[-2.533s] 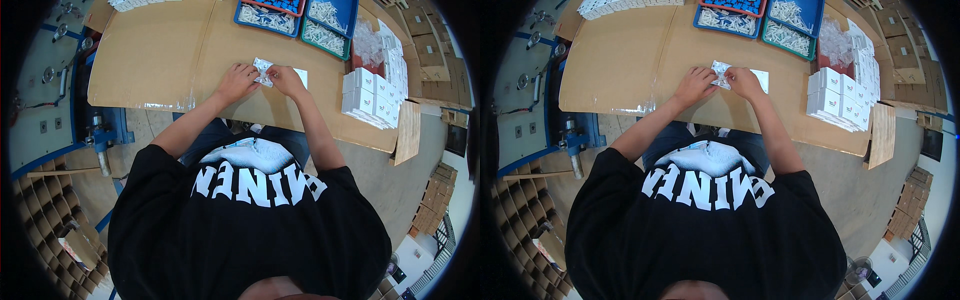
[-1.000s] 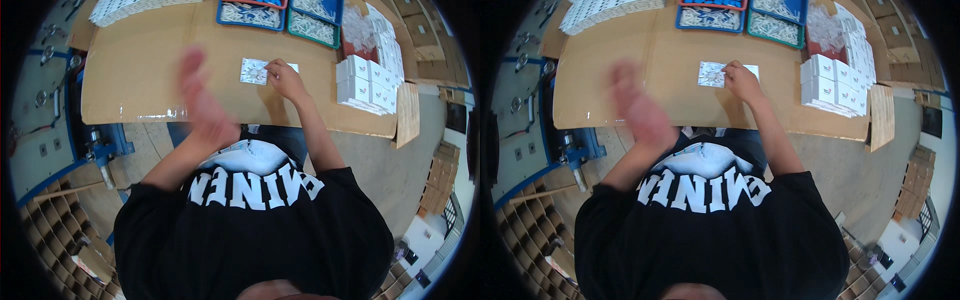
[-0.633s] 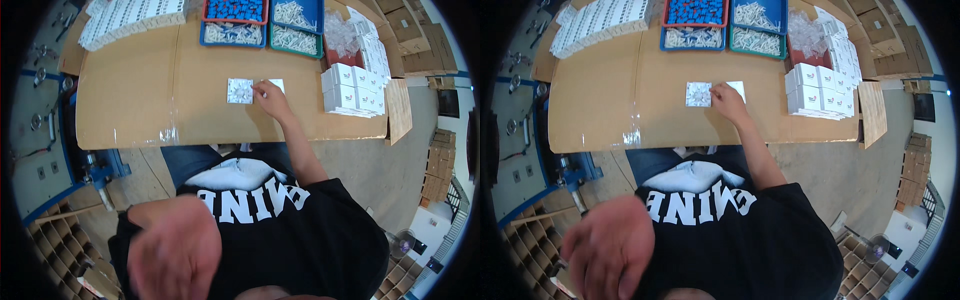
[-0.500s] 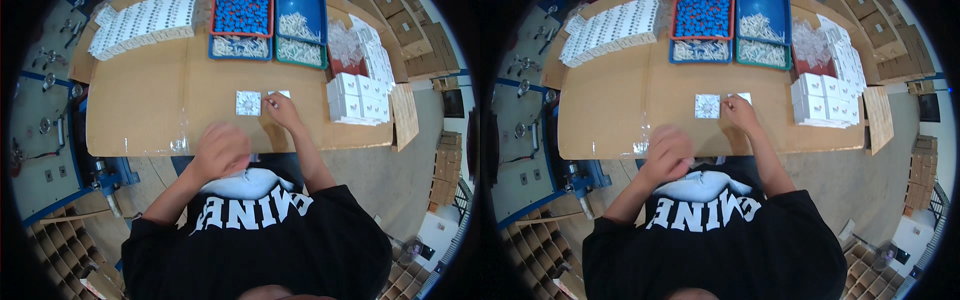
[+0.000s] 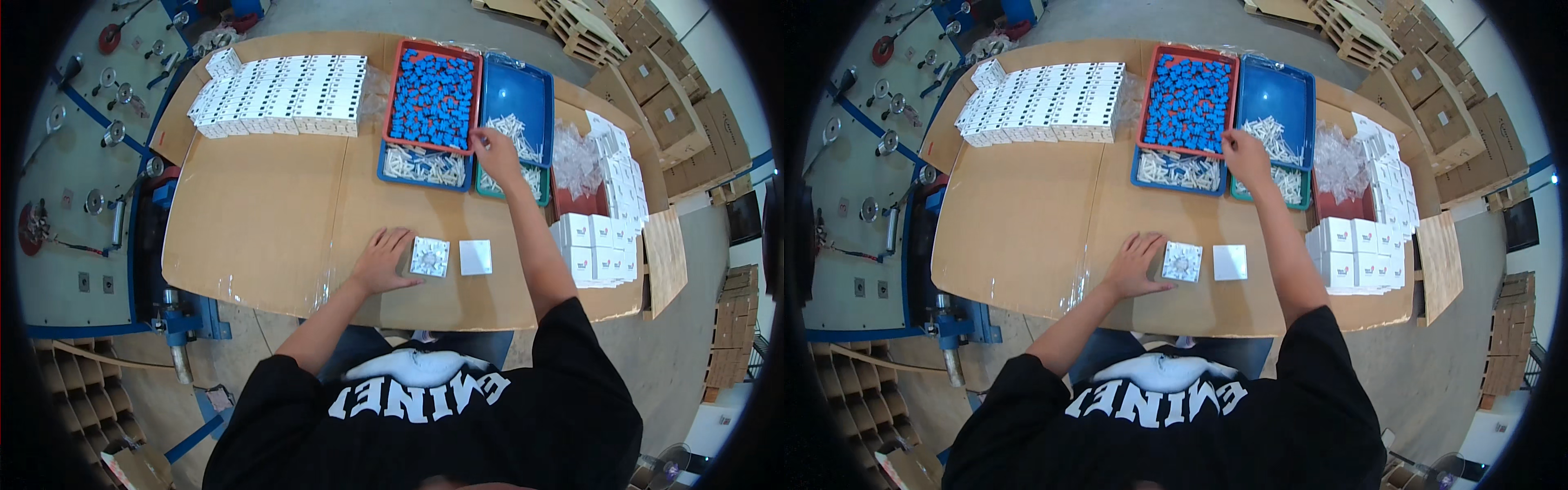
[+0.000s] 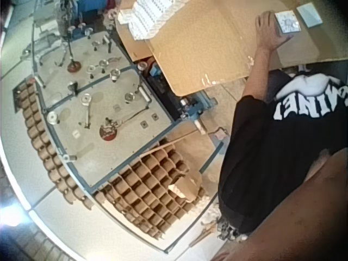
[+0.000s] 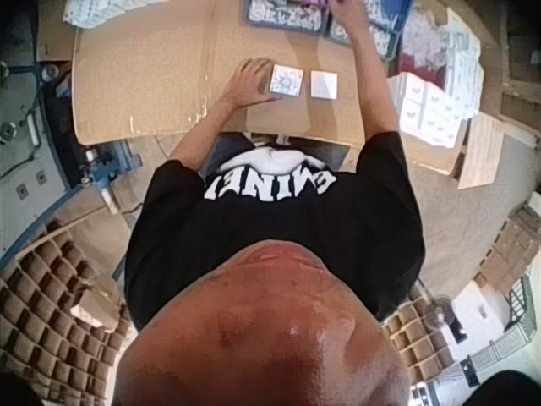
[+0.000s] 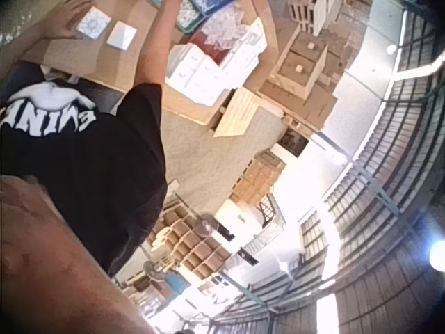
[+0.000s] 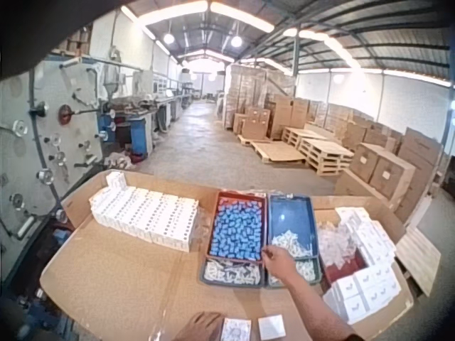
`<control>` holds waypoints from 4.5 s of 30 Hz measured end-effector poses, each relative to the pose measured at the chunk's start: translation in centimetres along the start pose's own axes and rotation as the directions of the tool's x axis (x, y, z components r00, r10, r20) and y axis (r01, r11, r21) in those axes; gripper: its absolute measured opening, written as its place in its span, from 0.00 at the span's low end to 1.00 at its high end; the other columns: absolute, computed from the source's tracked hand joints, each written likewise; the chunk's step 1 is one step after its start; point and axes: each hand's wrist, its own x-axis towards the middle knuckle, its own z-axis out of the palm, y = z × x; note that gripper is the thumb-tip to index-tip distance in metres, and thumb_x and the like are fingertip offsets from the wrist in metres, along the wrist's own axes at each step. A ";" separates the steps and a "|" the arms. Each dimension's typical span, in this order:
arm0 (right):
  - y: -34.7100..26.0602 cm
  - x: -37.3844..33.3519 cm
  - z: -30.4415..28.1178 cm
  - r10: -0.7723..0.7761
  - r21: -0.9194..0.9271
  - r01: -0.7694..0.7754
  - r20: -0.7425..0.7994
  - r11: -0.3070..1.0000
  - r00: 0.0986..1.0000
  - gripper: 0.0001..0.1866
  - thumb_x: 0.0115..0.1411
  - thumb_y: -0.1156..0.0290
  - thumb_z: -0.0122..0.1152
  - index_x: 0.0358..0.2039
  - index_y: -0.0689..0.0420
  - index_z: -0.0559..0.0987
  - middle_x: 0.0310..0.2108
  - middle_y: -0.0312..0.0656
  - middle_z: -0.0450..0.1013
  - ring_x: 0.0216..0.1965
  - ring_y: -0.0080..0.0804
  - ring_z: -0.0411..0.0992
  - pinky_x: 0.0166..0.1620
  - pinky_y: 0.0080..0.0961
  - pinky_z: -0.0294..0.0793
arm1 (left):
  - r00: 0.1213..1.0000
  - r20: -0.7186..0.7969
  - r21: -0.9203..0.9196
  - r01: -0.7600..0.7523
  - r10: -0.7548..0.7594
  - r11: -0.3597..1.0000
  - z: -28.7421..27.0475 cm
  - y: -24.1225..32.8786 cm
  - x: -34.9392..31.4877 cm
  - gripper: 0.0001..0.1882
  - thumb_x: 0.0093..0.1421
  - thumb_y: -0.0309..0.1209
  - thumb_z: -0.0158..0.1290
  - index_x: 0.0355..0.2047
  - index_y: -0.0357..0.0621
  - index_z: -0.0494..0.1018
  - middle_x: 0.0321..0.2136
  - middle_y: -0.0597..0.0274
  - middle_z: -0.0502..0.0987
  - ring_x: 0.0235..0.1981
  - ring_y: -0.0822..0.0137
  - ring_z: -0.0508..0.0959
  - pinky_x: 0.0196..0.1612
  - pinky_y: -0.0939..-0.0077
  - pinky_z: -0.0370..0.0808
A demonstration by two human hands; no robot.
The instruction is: Assembling small electrical or mechanical components into white plastic housings.
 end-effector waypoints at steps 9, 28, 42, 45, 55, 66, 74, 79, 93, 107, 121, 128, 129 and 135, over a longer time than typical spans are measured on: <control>5.4 18.6 4.4 -0.045 -0.360 0.004 -0.104 0.933 0.994 0.15 0.64 0.63 0.55 0.48 0.52 0.82 0.43 0.48 0.81 0.45 0.50 0.79 0.48 0.48 0.77 | 0.997 -0.025 -0.024 0.068 -0.068 0.997 -0.1 -0.1 0.7 0.47 0.51 0.64 0.59 0.60 0.40 0.67 0.59 0.54 0.69 0.65 0.56 0.66 0.71 0.52 0.54; 8.6 25.4 8.4 -0.046 -0.453 0.047 0.015 0.890 0.999 0.12 0.58 0.71 0.60 0.43 0.50 0.82 0.45 0.48 0.79 0.49 0.50 0.77 0.51 0.45 0.77 | 0.996 -0.057 -0.049 0.063 -0.066 0.997 -0.2 -0.7 0.9 0.45 0.53 0.61 0.60 0.59 0.39 0.67 0.58 0.54 0.71 0.64 0.59 0.68 0.70 0.52 0.58; 3.6 19.5 6.4 -0.435 -0.202 0.392 -0.265 0.898 0.861 0.08 0.59 0.76 0.62 0.39 0.57 0.76 0.44 0.45 0.76 0.44 0.48 0.76 0.45 0.39 0.77 | 0.995 -0.079 -0.012 0.055 -0.055 0.998 0.3 -0.4 0.3 0.45 0.53 0.61 0.60 0.61 0.39 0.67 0.59 0.54 0.71 0.64 0.59 0.68 0.70 0.52 0.57; -1.9 14.2 4.0 -0.580 -0.188 0.551 -0.343 0.813 0.739 0.09 0.58 0.80 0.65 0.39 0.59 0.78 0.46 0.44 0.77 0.44 0.46 0.77 0.44 0.36 0.79 | 0.995 -0.084 -0.006 0.049 -0.049 0.999 0.2 -0.4 0.3 0.45 0.53 0.60 0.61 0.61 0.39 0.67 0.59 0.54 0.71 0.64 0.59 0.68 0.70 0.52 0.58; -9.6 -1.1 -3.0 -0.621 -0.055 0.656 -0.389 0.753 0.681 0.12 0.55 0.85 0.67 0.39 0.63 0.78 0.49 0.51 0.78 0.46 0.45 0.80 0.43 0.31 0.82 | 0.994 -0.107 -0.022 0.020 -0.023 1.000 0.4 0.4 -0.1 0.46 0.50 0.58 0.64 0.60 0.38 0.67 0.59 0.52 0.71 0.64 0.55 0.67 0.70 0.51 0.57; -7.1 -17.6 3.2 0.415 0.918 -0.300 0.175 0.259 0.893 0.15 0.68 0.77 0.59 0.54 0.67 0.75 0.45 0.48 0.78 0.45 0.39 0.81 0.50 0.29 0.82 | 0.991 -0.135 -0.021 0.019 -0.022 1.000 1.8 -0.7 -0.1 0.46 0.49 0.58 0.63 0.61 0.39 0.66 0.61 0.51 0.69 0.65 0.53 0.66 0.71 0.52 0.55; -4.7 -23.3 6.3 0.510 0.830 -0.483 0.298 0.280 0.807 0.18 0.64 0.78 0.64 0.53 0.67 0.76 0.44 0.47 0.79 0.45 0.34 0.79 0.53 0.26 0.79 | 0.991 -0.120 0.011 0.059 -0.057 0.998 2.5 -0.8 -0.9 0.46 0.50 0.59 0.61 0.62 0.42 0.65 0.61 0.54 0.68 0.65 0.54 0.66 0.72 0.54 0.53; -5.3 -22.9 7.5 0.316 0.682 -0.345 0.173 0.645 0.933 0.15 0.62 0.78 0.66 0.49 0.66 0.79 0.45 0.47 0.78 0.45 0.30 0.78 0.51 0.24 0.78 | 0.991 -0.103 -0.008 0.085 -0.085 0.996 2.6 -0.5 -1.0 0.47 0.50 0.60 0.61 0.62 0.43 0.65 0.62 0.55 0.68 0.66 0.58 0.65 0.73 0.56 0.52; -6.2 -20.7 7.7 -0.146 0.158 0.105 0.280 0.982 0.949 0.11 0.56 0.78 0.66 0.40 0.63 0.82 0.46 0.47 0.78 0.47 0.47 0.76 0.50 0.36 0.76 | 0.990 -0.115 0.019 0.081 -0.078 0.997 2.9 -1.1 -1.0 0.48 0.51 0.62 0.60 0.62 0.41 0.65 0.62 0.55 0.68 0.66 0.60 0.64 0.73 0.59 0.52; -6.3 -21.0 8.2 -0.140 0.089 0.118 0.322 0.989 0.936 0.12 0.58 0.74 0.64 0.42 0.61 0.83 0.48 0.44 0.78 0.50 0.47 0.75 0.52 0.37 0.75 | 0.990 -0.113 0.033 0.088 -0.084 0.996 2.9 -1.2 -1.2 0.47 0.51 0.63 0.59 0.61 0.41 0.66 0.62 0.55 0.68 0.66 0.60 0.64 0.73 0.59 0.53; -3.4 -27.0 2.0 0.456 -0.310 -0.485 -0.163 0.818 0.875 0.26 0.57 0.56 0.70 0.51 0.60 0.78 0.55 0.49 0.71 0.56 0.49 0.70 0.53 0.44 0.74 | 0.991 -0.103 0.009 0.091 -0.090 0.996 2.7 -0.4 -0.8 0.48 0.50 0.62 0.60 0.62 0.40 0.66 0.63 0.54 0.67 0.67 0.57 0.63 0.73 0.59 0.52; 0.0 -28.1 1.2 0.577 -0.191 -0.583 -0.089 0.790 0.812 0.29 0.52 0.60 0.77 0.47 0.62 0.74 0.49 0.54 0.72 0.50 0.49 0.74 0.51 0.40 0.75 | 0.989 -0.133 0.031 0.062 -0.057 0.998 2.2 -0.1 -1.3 0.47 0.51 0.61 0.61 0.62 0.40 0.67 0.63 0.54 0.68 0.66 0.57 0.64 0.73 0.59 0.53; 0.3 -28.1 1.3 0.575 -0.005 -0.578 -0.100 0.816 0.812 0.29 0.51 0.63 0.77 0.48 0.61 0.72 0.46 0.52 0.74 0.45 0.46 0.75 0.50 0.38 0.76 | 0.990 -0.133 0.025 0.056 -0.052 0.998 2.3 0.0 -1.3 0.46 0.51 0.60 0.61 0.62 0.40 0.67 0.63 0.54 0.68 0.66 0.58 0.64 0.73 0.59 0.53; 1.4 -31.3 0.7 0.538 0.576 -0.390 -0.104 0.718 0.837 0.26 0.55 0.74 0.73 0.49 0.60 0.68 0.40 0.45 0.76 0.39 0.31 0.77 0.44 0.27 0.76 | 0.980 -0.168 -0.058 0.098 -0.107 0.993 2.2 1.9 -2.9 0.44 0.51 0.54 0.65 0.62 0.41 0.66 0.61 0.55 0.70 0.64 0.56 0.67 0.71 0.59 0.55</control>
